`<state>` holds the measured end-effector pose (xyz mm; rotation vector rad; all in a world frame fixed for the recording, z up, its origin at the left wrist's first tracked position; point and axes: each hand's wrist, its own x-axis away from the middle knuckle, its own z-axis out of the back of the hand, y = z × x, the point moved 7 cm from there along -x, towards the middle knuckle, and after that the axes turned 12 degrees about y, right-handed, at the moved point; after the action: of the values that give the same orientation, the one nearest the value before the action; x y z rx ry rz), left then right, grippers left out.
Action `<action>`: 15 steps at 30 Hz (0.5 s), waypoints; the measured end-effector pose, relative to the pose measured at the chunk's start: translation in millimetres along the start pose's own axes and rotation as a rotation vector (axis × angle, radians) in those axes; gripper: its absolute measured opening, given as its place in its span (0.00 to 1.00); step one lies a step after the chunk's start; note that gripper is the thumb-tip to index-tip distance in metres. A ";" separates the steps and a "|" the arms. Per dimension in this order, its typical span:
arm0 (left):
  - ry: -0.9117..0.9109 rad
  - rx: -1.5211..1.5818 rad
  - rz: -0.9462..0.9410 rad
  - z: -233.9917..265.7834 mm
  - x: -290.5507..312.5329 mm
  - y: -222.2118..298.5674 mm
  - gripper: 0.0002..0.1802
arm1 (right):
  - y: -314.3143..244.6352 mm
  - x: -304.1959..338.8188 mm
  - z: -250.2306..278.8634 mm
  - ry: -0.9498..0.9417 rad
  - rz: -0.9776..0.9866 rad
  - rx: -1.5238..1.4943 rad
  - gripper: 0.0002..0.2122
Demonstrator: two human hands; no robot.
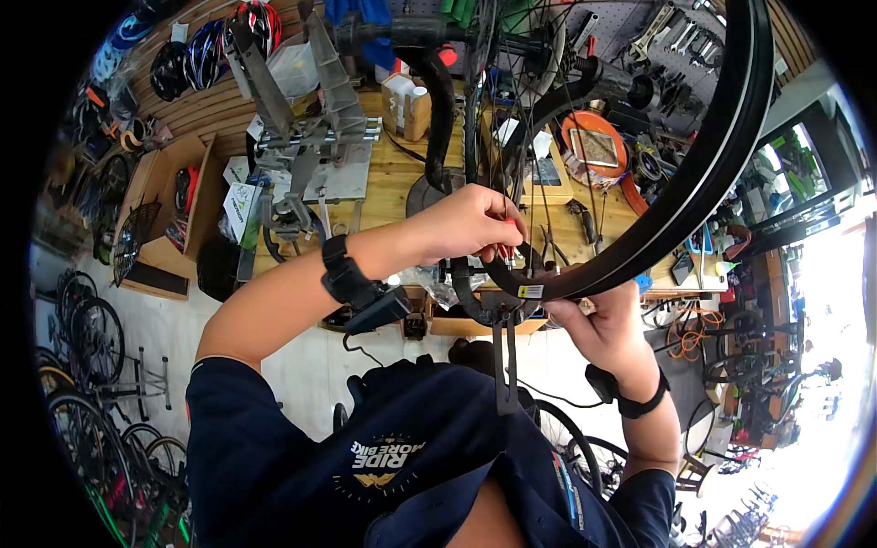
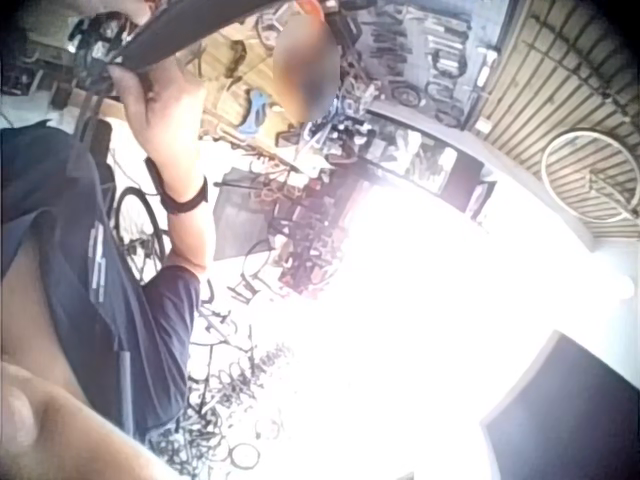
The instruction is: The person works on a bicycle rim held in a stand, using a red tool to manipulate the spokes and rim tape one section at a time. The person then removes the rim from the stand and holds it while checking the hub and cassette area.
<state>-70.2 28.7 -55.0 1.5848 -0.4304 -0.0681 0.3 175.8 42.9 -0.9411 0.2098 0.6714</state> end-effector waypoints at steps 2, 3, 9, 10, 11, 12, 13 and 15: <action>-0.114 0.058 0.020 -1.4 7.7 5.6 0.13 | -9.9 -5.8 6.4 -0.002 0.029 0.017 0.07; -0.174 0.089 0.056 -2.3 12.8 11.1 0.13 | -13.2 -8.2 9.6 0.000 0.025 0.010 0.07; -0.320 0.405 0.005 -5.3 15.1 6.6 0.15 | -15.1 -10.6 14.1 0.035 0.019 -0.085 0.07; -0.338 0.382 -0.014 -5.0 15.0 8.1 0.14 | -13.6 -9.4 14.0 0.038 0.005 -0.100 0.06; -0.326 0.375 -0.025 -4.1 14.3 7.7 0.14 | -12.2 -9.0 13.4 0.041 -0.009 -0.115 0.06; -0.316 0.367 -0.037 -3.8 13.2 6.9 0.13 | -12.2 -9.1 13.1 0.046 -0.001 -0.113 0.06; -0.305 0.359 -0.048 -3.5 11.9 5.8 0.13 | -12.4 -9.2 12.5 0.050 0.007 -0.112 0.06; -0.241 0.302 -0.050 -1.0 5.5 -0.6 0.12 | -10.2 -7.9 10.3 0.042 0.014 -0.089 0.06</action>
<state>-64.6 28.0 -54.3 1.8934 -0.6112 -0.2440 -0.9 176.4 59.3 -1.0400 0.2251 0.6783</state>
